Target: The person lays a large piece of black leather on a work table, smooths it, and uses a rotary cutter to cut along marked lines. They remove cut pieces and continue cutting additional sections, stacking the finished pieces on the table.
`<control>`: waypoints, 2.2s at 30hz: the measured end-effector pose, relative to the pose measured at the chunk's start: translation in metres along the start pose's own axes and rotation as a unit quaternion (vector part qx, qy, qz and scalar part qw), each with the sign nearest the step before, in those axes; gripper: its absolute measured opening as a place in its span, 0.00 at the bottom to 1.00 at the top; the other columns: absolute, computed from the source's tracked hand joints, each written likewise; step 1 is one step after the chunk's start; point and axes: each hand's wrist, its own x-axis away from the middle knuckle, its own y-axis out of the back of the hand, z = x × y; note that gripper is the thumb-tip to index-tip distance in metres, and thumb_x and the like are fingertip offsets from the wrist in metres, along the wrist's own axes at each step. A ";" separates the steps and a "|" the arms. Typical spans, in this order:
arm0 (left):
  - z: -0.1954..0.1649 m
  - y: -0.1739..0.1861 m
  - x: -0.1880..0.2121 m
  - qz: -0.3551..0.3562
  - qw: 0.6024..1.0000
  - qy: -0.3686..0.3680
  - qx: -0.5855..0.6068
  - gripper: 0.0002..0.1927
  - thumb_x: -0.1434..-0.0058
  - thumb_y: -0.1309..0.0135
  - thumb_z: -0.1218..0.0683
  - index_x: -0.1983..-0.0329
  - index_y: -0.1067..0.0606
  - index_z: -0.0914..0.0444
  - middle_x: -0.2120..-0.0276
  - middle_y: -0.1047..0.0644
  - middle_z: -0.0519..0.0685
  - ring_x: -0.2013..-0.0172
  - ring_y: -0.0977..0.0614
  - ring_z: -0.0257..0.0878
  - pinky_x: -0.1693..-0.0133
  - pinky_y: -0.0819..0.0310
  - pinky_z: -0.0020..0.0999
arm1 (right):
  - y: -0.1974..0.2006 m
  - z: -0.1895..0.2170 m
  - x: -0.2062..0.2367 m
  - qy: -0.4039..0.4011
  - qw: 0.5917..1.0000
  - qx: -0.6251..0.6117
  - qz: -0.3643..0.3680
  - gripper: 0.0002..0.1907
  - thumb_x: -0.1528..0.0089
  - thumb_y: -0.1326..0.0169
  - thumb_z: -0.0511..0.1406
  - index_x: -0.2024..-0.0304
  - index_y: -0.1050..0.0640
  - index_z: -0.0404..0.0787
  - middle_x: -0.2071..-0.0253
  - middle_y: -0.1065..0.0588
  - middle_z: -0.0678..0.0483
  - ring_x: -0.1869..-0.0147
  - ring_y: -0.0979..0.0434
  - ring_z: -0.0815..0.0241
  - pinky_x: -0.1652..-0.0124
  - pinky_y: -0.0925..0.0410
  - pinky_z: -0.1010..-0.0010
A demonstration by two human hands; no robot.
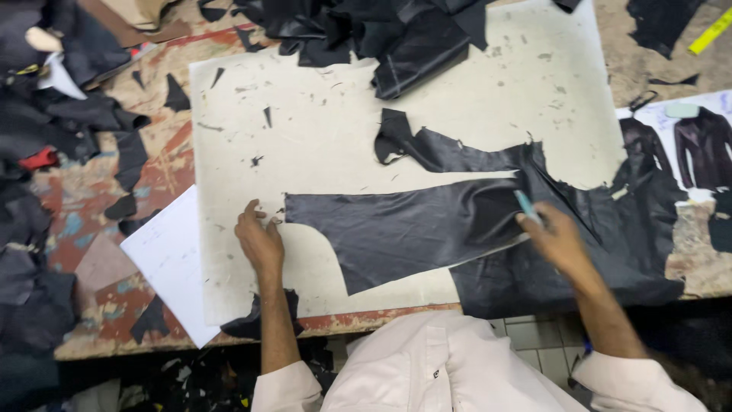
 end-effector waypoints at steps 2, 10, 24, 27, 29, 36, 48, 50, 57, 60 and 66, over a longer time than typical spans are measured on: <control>0.000 0.007 0.018 -0.025 0.999 -0.003 0.020 0.27 0.43 0.42 0.69 0.38 0.28 0.68 0.56 0.24 0.56 0.52 0.25 0.56 0.49 0.32 0.50 | 0.025 0.027 0.002 -0.031 0.974 -0.226 0.021 0.03 0.33 0.44 0.34 0.61 0.25 0.41 0.76 0.36 0.61 0.81 0.42 0.73 0.82 0.50 0.79; -0.075 0.008 0.098 0.015 0.996 -0.022 0.091 0.19 0.40 0.44 0.67 0.45 0.23 0.66 0.59 0.23 0.54 0.55 0.23 0.50 0.53 0.28 0.45 | 0.121 0.080 -0.034 0.104 0.986 -0.127 0.039 0.20 0.35 0.46 0.30 0.40 0.29 0.41 0.75 0.36 0.64 0.81 0.40 0.73 0.81 0.47 0.79; -0.300 -0.091 0.203 0.134 0.946 -0.167 0.242 0.14 0.41 0.40 0.61 0.50 0.21 0.64 0.55 0.18 0.54 0.51 0.20 0.51 0.49 0.27 0.44 | 0.298 -0.167 -0.062 0.032 0.991 0.100 -0.077 0.12 0.37 0.39 0.41 0.58 0.16 0.39 0.71 0.19 0.50 0.77 0.27 0.60 0.74 0.34 0.68; -0.347 -0.136 0.194 0.170 0.918 -0.260 0.246 0.20 0.44 0.37 0.58 0.47 0.22 0.63 0.52 0.19 0.54 0.48 0.20 0.53 0.48 0.27 0.45 | 0.284 -0.202 -0.023 -0.002 0.952 0.275 -0.133 0.19 0.41 0.31 0.42 0.54 0.18 0.37 0.71 0.21 0.43 0.68 0.20 0.46 0.62 0.29 0.56; -0.380 -0.166 0.187 0.146 0.879 -0.403 0.209 0.33 0.52 0.33 0.55 0.42 0.28 0.64 0.49 0.20 0.58 0.45 0.22 0.56 0.47 0.31 0.48 | 0.284 -0.203 -0.009 0.111 0.946 0.240 -0.190 0.20 0.39 0.34 0.38 0.48 0.21 0.36 0.62 0.21 0.41 0.58 0.19 0.42 0.58 0.28 0.54; -0.443 -0.245 0.187 0.333 0.815 -0.464 -0.095 0.35 0.49 0.31 0.46 0.42 0.29 0.64 0.58 0.20 0.57 0.47 0.20 0.53 0.43 0.30 0.48 | 0.281 -0.165 0.041 0.226 0.909 0.276 -0.217 0.30 0.39 0.36 0.36 0.36 0.29 0.37 0.37 0.28 0.41 0.34 0.27 0.41 0.38 0.32 0.52; -0.416 -0.130 0.253 0.602 0.744 -0.187 0.222 0.14 0.30 0.48 0.50 0.55 0.24 0.67 0.71 0.24 0.51 0.67 0.24 0.41 0.63 0.29 0.39 | 0.198 -0.151 0.118 0.271 0.939 0.171 -0.127 0.62 0.56 0.27 0.43 0.29 0.48 0.32 0.32 0.39 0.29 0.32 0.38 0.32 0.39 0.41 0.47; -0.421 -0.081 0.272 0.617 0.698 -0.134 0.338 0.12 0.27 0.50 0.52 0.53 0.24 0.66 0.70 0.27 0.46 0.67 0.28 0.33 0.63 0.32 0.32 | 0.200 -0.145 0.108 0.222 0.972 0.071 -0.023 0.59 0.55 0.28 0.42 0.28 0.44 0.36 0.42 0.30 0.34 0.41 0.30 0.41 0.44 0.35 0.55; -0.349 0.099 0.259 0.292 0.805 0.126 0.500 0.14 0.35 0.49 0.60 0.50 0.25 0.74 0.65 0.19 0.55 0.66 0.18 0.35 0.64 0.24 0.26 | 0.153 -0.116 0.096 0.184 0.914 -0.035 0.360 0.19 0.45 0.30 0.36 0.54 0.18 0.37 0.65 0.18 0.50 0.61 0.20 0.62 0.58 0.28 0.66; -0.300 0.157 0.241 0.095 0.910 0.165 0.368 0.15 0.35 0.48 0.61 0.47 0.26 0.73 0.61 0.19 0.56 0.63 0.19 0.36 0.60 0.25 0.28 | 0.150 -0.097 0.089 0.190 0.890 0.067 0.410 0.14 0.40 0.34 0.38 0.56 0.18 0.35 0.70 0.21 0.48 0.66 0.24 0.59 0.61 0.31 0.64; -0.240 0.137 0.203 0.161 0.965 0.204 0.043 0.18 0.34 0.47 0.62 0.41 0.27 0.69 0.54 0.20 0.59 0.55 0.19 0.39 0.53 0.27 0.31 | 0.256 -0.024 0.042 0.020 0.833 0.066 0.549 0.15 0.38 0.39 0.34 0.50 0.18 0.35 0.69 0.20 0.48 0.76 0.28 0.57 0.75 0.35 0.68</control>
